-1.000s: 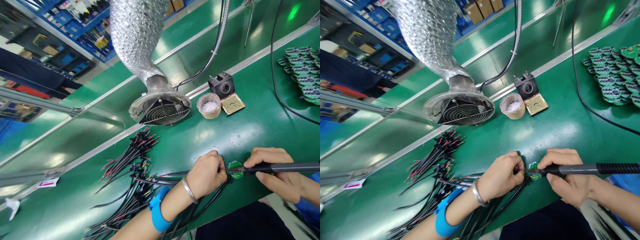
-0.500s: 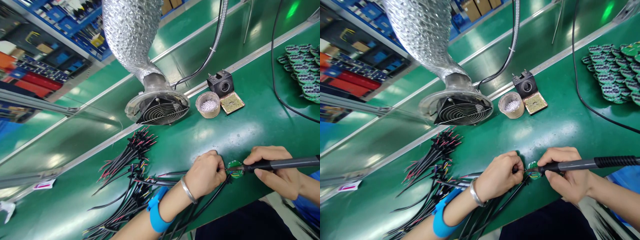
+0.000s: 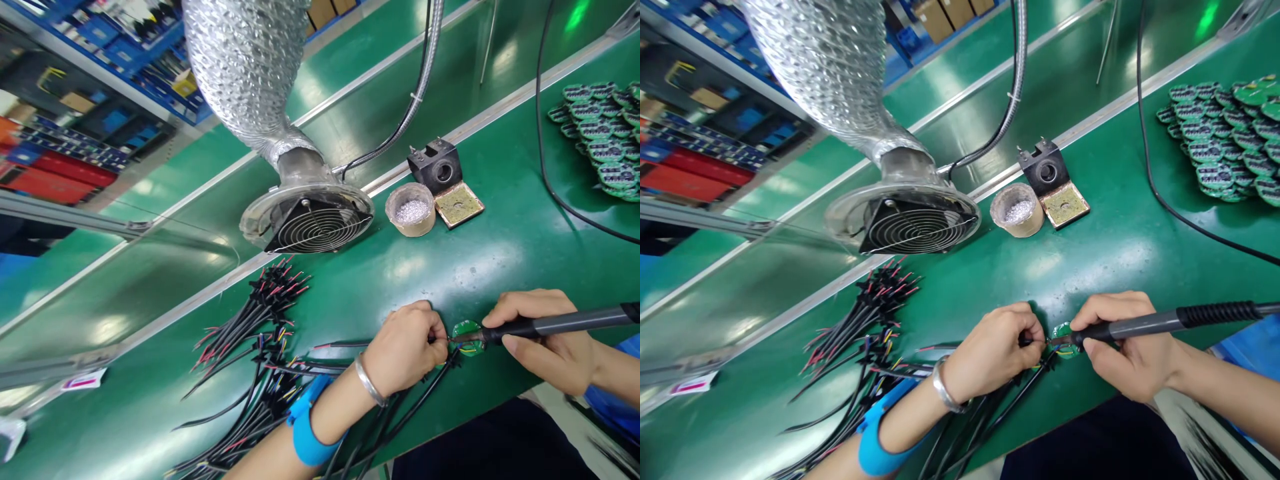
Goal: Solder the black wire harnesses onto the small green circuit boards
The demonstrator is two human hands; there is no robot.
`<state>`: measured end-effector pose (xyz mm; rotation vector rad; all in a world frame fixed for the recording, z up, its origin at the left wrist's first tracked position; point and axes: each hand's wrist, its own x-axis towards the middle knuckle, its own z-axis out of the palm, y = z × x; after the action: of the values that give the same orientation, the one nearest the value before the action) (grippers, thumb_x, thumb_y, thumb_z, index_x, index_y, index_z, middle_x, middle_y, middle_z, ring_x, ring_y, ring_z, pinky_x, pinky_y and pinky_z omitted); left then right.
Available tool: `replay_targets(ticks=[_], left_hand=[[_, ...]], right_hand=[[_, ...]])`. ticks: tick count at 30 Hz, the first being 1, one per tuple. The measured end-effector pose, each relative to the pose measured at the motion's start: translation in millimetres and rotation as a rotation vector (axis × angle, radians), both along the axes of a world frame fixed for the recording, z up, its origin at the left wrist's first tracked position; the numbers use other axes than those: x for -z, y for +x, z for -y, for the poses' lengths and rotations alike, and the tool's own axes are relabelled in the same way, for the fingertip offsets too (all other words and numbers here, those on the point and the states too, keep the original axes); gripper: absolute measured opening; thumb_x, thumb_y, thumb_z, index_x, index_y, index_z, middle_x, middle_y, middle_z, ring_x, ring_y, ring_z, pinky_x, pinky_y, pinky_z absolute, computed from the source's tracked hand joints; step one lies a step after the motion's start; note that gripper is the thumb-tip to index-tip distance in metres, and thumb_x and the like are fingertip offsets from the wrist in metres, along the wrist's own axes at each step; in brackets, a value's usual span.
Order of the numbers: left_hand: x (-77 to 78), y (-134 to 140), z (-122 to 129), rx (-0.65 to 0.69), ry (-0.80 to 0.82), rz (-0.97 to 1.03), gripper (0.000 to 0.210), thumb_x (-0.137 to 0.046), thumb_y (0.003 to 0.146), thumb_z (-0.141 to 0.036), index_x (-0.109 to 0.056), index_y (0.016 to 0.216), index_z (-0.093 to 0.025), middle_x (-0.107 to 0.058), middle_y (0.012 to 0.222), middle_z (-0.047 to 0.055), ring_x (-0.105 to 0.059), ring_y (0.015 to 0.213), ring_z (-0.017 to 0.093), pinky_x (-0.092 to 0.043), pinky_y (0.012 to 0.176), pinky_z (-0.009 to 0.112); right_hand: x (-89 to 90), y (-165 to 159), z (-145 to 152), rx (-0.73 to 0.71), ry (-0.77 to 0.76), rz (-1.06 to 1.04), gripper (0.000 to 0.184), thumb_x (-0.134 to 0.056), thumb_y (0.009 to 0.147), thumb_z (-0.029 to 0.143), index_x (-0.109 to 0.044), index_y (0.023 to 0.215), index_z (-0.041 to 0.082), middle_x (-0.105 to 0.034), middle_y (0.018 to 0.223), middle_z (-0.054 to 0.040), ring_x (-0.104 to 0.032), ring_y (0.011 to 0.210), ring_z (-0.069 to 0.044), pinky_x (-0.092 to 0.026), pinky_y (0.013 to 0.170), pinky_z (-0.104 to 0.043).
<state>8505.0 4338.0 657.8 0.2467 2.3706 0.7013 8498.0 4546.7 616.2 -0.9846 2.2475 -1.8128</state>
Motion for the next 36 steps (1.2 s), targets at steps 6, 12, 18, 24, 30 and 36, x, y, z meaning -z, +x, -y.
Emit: replay_targets(ticks=[6, 12, 18, 24, 30, 36], left_hand=[[0.6, 0.9, -0.1, 0.003, -0.009, -0.014, 0.010, -0.055, 0.068, -0.012, -0.063, 0.065, -0.017, -0.058, 0.072, -0.001, -0.051, 0.065, 0.011, -0.038, 0.062, 0.023], [0.4, 0.8, -0.6, 0.015, -0.017, -0.019, 0.011, -0.054, 0.068, -0.012, -0.062, 0.064, -0.017, -0.058, 0.071, 0.000, -0.052, 0.066, 0.012, -0.038, 0.062, 0.024], [2.0, 1.4, -1.2, 0.021, -0.024, -0.027, 0.011, -0.053, 0.068, -0.012, -0.062, 0.064, -0.018, -0.059, 0.072, 0.000, -0.053, 0.067, 0.013, -0.039, 0.063, 0.025], [2.9, 2.5, -2.0, 0.032, -0.039, -0.052, 0.012, -0.052, 0.068, -0.012, -0.061, 0.064, -0.017, -0.058, 0.072, 0.001, -0.053, 0.067, 0.014, -0.039, 0.064, 0.025], [2.2, 2.5, -2.9, 0.043, -0.063, -0.066, 0.013, -0.051, 0.068, -0.011, -0.061, 0.064, -0.018, -0.058, 0.071, 0.002, -0.052, 0.066, 0.014, -0.039, 0.063, 0.025], [3.1, 2.5, -2.6, 0.042, -0.051, -0.059, 0.013, -0.050, 0.068, -0.012, -0.061, 0.064, -0.018, -0.058, 0.071, 0.002, -0.052, 0.066, 0.014, -0.039, 0.063, 0.026]], right_hand=[[0.2, 0.3, 1.3, 0.002, 0.011, -0.010, 0.014, -0.048, 0.076, 0.013, -0.058, 0.084, 0.017, -0.053, 0.059, 0.0019, -0.044, 0.047, -0.008, -0.031, 0.045, -0.023], [-1.1, 3.2, -4.4, 0.105, -0.060, -0.015, 0.019, -0.049, 0.077, 0.015, -0.061, 0.090, 0.020, -0.055, 0.060, 0.0005, -0.048, 0.048, -0.011, -0.034, 0.045, -0.026], [-0.7, 12.0, -15.0, 0.280, 0.005, -0.027, 0.019, -0.051, 0.081, 0.020, -0.062, 0.097, 0.025, -0.062, 0.074, -0.0037, -0.057, 0.060, -0.018, -0.041, 0.049, -0.030], [4.9, 26.7, -19.9, 0.258, 0.101, -0.064, 0.022, -0.052, 0.081, 0.017, -0.060, 0.101, 0.023, -0.065, 0.080, -0.0031, -0.061, 0.066, -0.017, -0.046, 0.053, -0.028], [6.1, 23.0, -10.7, 0.145, 0.087, -0.040, 0.018, -0.048, 0.083, 0.016, -0.059, 0.096, 0.022, -0.061, 0.064, 0.0003, -0.054, 0.049, -0.012, -0.036, 0.044, -0.026], [9.8, 19.2, -6.0, 0.109, 0.032, -0.009, 0.017, -0.050, 0.081, 0.019, -0.059, 0.096, 0.020, -0.058, 0.060, 0.0003, -0.049, 0.046, -0.012, -0.031, 0.042, -0.027]])
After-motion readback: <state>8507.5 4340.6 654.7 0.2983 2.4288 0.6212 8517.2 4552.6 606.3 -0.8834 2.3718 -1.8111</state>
